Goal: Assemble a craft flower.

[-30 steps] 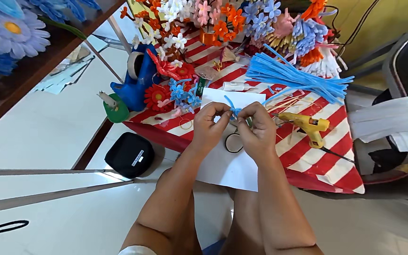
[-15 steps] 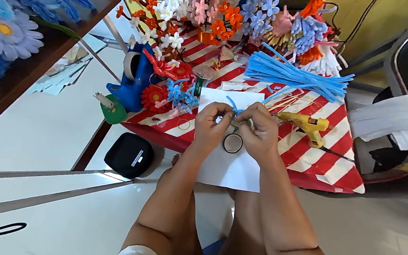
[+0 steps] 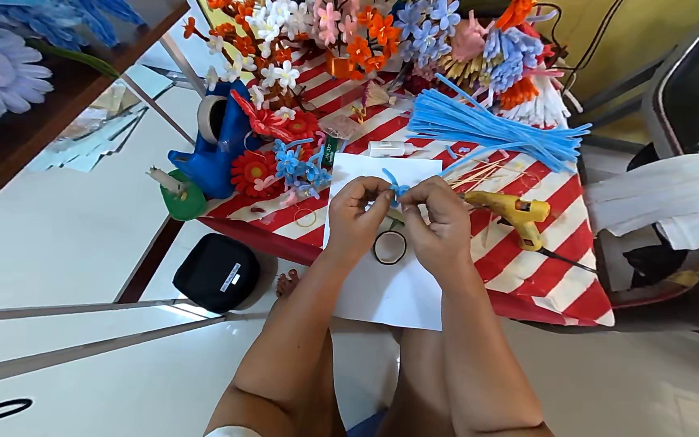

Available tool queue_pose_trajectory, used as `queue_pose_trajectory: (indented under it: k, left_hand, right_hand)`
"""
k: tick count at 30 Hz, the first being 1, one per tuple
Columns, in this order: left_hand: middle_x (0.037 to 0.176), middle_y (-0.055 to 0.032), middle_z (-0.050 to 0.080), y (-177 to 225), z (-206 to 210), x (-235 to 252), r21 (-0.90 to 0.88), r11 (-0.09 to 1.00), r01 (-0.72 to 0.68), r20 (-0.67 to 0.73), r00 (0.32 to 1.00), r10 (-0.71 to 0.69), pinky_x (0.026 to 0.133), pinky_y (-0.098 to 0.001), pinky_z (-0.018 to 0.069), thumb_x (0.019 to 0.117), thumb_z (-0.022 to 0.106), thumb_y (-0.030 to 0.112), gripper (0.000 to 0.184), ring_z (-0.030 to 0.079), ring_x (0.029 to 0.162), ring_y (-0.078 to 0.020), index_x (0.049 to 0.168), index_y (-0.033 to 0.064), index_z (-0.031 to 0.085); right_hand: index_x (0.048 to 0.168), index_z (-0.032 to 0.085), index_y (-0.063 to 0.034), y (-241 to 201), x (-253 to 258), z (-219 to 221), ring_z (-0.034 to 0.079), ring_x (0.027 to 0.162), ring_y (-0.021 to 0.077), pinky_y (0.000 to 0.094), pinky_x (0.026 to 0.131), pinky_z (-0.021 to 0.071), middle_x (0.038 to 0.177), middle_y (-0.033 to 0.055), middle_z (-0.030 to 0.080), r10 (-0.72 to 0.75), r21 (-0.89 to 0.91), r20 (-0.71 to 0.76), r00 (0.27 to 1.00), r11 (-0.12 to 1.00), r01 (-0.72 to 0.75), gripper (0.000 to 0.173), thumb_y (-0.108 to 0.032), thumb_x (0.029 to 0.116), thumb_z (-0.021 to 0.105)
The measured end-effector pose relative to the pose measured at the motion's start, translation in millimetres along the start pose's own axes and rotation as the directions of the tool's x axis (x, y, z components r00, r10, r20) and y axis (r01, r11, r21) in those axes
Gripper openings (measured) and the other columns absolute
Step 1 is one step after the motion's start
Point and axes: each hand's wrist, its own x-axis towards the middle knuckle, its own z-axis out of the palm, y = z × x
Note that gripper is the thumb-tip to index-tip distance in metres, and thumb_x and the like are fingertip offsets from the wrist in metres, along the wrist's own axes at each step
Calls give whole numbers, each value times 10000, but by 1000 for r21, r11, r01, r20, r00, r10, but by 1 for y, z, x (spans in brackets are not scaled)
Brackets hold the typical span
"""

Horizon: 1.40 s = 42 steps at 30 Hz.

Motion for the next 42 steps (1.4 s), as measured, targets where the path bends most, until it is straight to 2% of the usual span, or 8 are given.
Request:
queue_pose_trajectory:
  k: [8, 12, 16, 22, 25, 31, 37, 42]
  left_hand:
    - [877, 42, 667, 1, -3, 0, -38, 999, 30, 10, 1000, -29, 752, -206, 567, 928, 629, -25, 89, 638, 780, -5, 991, 27, 664]
    - [889, 45, 680, 2, -5, -1, -61, 997, 49, 17, 999, -48, 760, -217, 574, 929, 634, -24, 98, 649, 788, -9, 1002, 33, 667]
    - [880, 47, 679, 3, -8, -1, -69, 996, 54, 17, 998, -53, 759, -218, 573, 924, 634, -24, 97, 647, 788, -10, 990, 38, 668]
    - [886, 39, 676, 3, -12, -2, -36, 998, 49, 19, 999, -48, 758, -210, 570, 920, 629, -23, 97, 647, 788, -10, 993, 29, 666]
    - [888, 38, 674, 3, -13, -2, -29, 999, 44, 21, 999, -43, 757, -210, 572, 919, 630, -24, 97, 646, 787, -9, 991, 29, 667]
    - [881, 4, 658, 1, -15, 0, 38, 999, -33, 47, 998, 31, 750, -205, 563, 919, 627, -7, 67, 633, 788, -21, 971, 4, 669]
    - [894, -53, 662, -4, -15, 2, 133, 975, -179, 93, 981, 167, 777, -229, 566, 919, 626, -4, 55, 642, 819, -59, 937, -27, 673]
    - [884, -63, 664, -5, -14, 3, 185, 952, -244, 94, 969, 230, 745, -205, 548, 914, 633, -2, 53, 632, 815, -58, 928, -29, 676]
  right_hand:
    - [875, 704, 9, 0, 0, 3, 542, 787, 23, 119, 689, 465, 853, 36, 552, -68, -87, 1, 998, 994, 68, 145, 2, 873, 560]
    - [876, 693, 7, -1, 0, 3, 552, 793, 32, 130, 693, 480, 868, 45, 557, -75, -92, 10, 997, 993, 76, 137, 4, 874, 556]
    - [938, 626, 7, 0, 0, 4, 579, 813, 43, 165, 737, 510, 879, 48, 586, -48, -54, 16, 999, 997, 49, 89, 9, 879, 560]
    - [996, 691, 15, 0, 0, 5, 550, 811, 38, 143, 726, 482, 875, 37, 558, -50, -47, 62, 997, 998, 53, 183, 15, 896, 538]
    - [1019, 667, 24, 0, 0, 6, 553, 799, 32, 143, 722, 491, 878, 37, 559, -38, -47, 71, 997, 998, 41, 179, 12, 891, 542]
    - [1009, 612, 14, 1, -1, 8, 575, 788, 26, 159, 723, 513, 877, 34, 582, -11, -7, 36, 999, 1000, 11, 140, 6, 880, 556]
    - [1167, 588, 18, -3, -1, 6, 586, 762, 3, 154, 698, 516, 871, 4, 604, 108, 18, 24, 994, 994, -108, 300, 5, 870, 554]
    - [1089, 628, 18, -4, 0, 4, 606, 740, -10, 152, 681, 526, 869, 7, 643, 163, 27, 35, 986, 986, -164, 226, -4, 873, 566]
